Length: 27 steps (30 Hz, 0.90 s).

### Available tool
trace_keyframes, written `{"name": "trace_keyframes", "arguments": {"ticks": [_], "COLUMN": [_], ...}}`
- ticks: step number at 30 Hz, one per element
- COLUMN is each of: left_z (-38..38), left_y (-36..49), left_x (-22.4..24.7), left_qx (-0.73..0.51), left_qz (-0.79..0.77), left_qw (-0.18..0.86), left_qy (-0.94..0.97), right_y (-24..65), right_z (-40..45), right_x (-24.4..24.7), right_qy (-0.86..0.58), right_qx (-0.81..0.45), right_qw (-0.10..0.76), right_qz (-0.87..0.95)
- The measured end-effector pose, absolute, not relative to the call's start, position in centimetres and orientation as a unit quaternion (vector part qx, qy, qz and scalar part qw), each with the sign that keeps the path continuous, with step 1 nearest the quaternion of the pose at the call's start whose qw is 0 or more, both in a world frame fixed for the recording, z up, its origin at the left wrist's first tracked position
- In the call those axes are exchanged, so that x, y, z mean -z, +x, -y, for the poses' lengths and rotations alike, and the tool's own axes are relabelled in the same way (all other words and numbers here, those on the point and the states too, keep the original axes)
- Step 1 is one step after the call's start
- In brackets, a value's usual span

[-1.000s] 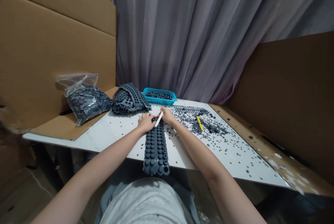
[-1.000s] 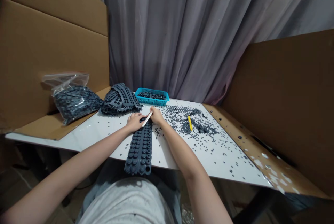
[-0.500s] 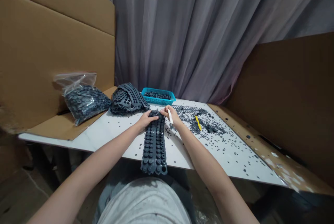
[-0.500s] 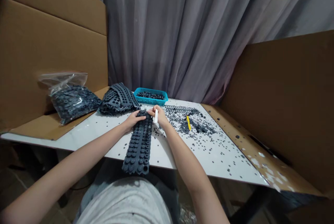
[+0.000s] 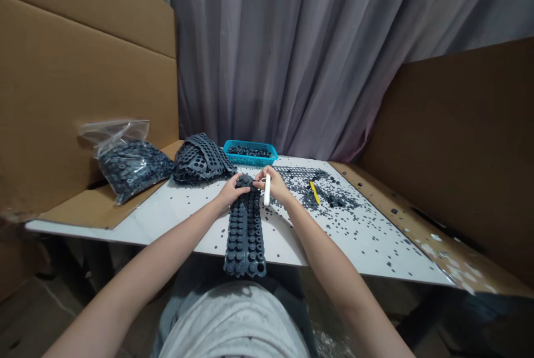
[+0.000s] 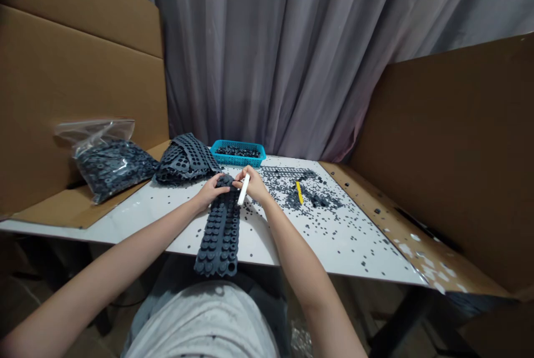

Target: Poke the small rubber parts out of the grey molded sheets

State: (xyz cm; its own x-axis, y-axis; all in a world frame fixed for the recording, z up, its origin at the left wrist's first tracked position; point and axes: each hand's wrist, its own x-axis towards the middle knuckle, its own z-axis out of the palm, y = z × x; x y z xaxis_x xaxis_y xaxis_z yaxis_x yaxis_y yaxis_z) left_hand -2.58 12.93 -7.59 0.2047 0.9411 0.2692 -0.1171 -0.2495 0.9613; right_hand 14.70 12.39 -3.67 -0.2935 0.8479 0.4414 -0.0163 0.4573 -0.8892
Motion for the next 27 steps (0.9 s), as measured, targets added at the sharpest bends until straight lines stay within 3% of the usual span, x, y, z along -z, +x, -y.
{"name": "trace_keyframes", "arguments": {"ticks": [13,27], "left_z": [-13.4,-13.5], "left_y": [-2.7,-2.5], "left_x": [8.1,8.0], "left_qx": [-0.504,-0.475], "left_qz": [-0.385,-0.382], "left_qw": [0.429,0.417], "left_qy": [0.644,0.674], "right_y": [15.0,15.3], "right_z": [-12.5,-13.7], "right_x": [3.5,4.5], "right_qy": [-0.293,-0.319], "right_qx": [-0.448,-0.484], "right_qw": [0.525,0.553], "right_qz": [0.661,0.598]}}
